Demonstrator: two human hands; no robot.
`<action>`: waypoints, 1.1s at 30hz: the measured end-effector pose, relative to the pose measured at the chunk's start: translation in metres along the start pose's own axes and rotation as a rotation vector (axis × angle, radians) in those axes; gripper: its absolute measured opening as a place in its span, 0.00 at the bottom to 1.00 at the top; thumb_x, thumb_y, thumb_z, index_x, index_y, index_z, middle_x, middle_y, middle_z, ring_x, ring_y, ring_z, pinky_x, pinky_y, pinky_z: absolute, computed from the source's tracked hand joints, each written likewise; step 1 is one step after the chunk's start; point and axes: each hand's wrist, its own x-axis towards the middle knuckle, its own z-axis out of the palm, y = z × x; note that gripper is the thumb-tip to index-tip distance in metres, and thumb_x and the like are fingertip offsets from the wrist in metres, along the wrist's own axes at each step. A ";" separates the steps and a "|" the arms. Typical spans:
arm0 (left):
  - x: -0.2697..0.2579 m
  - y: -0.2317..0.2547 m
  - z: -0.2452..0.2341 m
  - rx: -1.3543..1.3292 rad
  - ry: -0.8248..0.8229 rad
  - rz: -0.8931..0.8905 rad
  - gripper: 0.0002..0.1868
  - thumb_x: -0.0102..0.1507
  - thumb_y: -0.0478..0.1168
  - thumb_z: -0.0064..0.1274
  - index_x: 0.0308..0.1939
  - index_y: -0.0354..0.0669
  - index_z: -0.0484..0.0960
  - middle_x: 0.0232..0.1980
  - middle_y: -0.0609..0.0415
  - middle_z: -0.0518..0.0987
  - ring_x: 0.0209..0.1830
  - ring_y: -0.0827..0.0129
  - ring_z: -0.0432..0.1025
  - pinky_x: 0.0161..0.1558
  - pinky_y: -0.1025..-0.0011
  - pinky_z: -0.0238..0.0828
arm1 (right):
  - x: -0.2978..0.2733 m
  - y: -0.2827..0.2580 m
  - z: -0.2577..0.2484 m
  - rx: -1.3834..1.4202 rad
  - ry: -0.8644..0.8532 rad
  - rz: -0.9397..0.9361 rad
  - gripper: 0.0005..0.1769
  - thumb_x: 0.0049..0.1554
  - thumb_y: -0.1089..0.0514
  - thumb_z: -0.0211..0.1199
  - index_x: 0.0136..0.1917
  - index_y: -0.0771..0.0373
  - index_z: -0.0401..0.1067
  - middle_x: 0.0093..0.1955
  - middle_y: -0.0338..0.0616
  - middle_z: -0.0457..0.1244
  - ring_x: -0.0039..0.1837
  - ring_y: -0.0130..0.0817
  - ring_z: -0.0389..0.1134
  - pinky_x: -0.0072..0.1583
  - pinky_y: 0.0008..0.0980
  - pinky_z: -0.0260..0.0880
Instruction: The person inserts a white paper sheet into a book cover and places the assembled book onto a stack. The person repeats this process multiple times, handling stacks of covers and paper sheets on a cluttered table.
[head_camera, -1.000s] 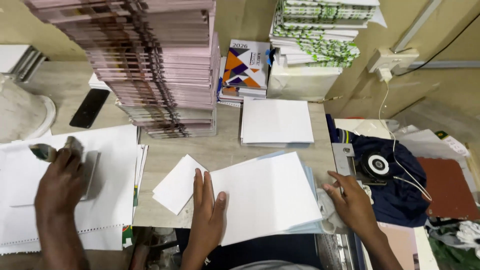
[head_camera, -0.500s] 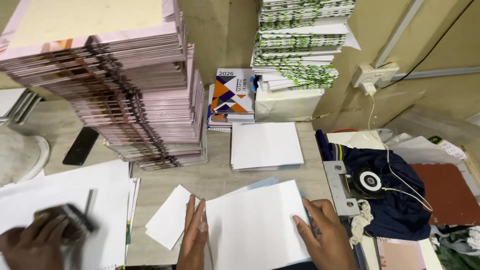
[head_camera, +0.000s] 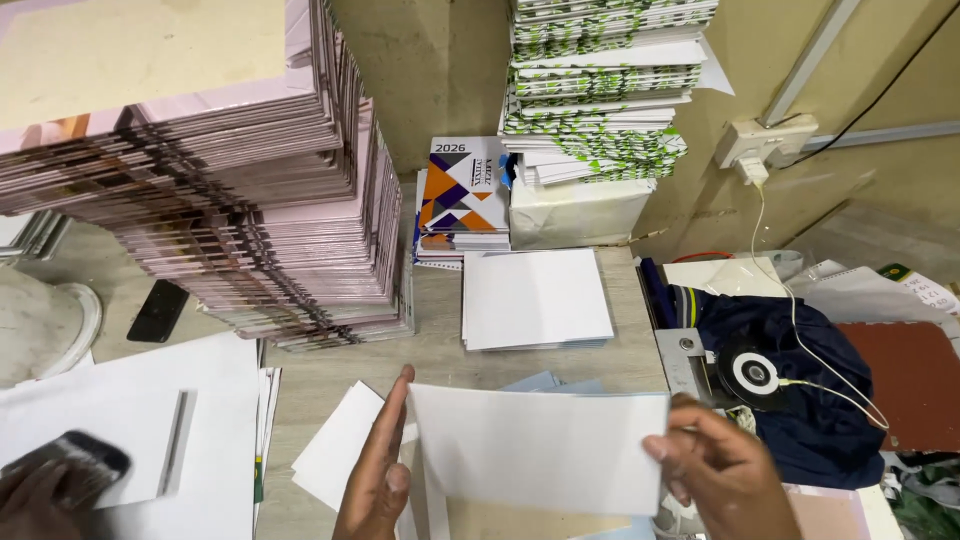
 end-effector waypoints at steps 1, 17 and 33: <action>0.008 0.005 -0.002 -0.084 -0.097 0.182 0.46 0.70 0.66 0.35 0.79 0.36 0.46 0.85 0.41 0.45 0.87 0.54 0.37 0.82 0.55 0.32 | 0.006 -0.007 -0.011 0.055 -0.090 -0.150 0.08 0.53 0.65 0.71 0.39 0.75 0.77 0.26 0.48 0.60 0.26 0.36 0.58 0.27 0.32 0.59; 0.001 -0.033 0.014 -0.546 0.744 -0.974 0.34 0.63 0.42 0.48 0.75 0.44 0.71 0.77 0.51 0.71 0.77 0.60 0.63 0.74 0.64 0.56 | 0.175 0.044 0.029 -0.139 -0.336 -0.719 0.06 0.59 0.63 0.64 0.51 0.64 0.78 0.59 0.47 0.65 0.65 0.38 0.67 0.64 0.35 0.72; 0.021 -0.053 0.016 -0.630 0.419 -0.839 0.28 0.62 0.37 0.49 0.65 0.28 0.77 0.59 0.31 0.81 0.60 0.39 0.74 0.61 0.47 0.67 | 0.066 0.130 -0.016 -0.760 0.270 -0.250 0.17 0.56 0.53 0.65 0.59 0.53 0.76 0.60 0.40 0.63 0.36 0.34 0.68 0.45 0.37 0.70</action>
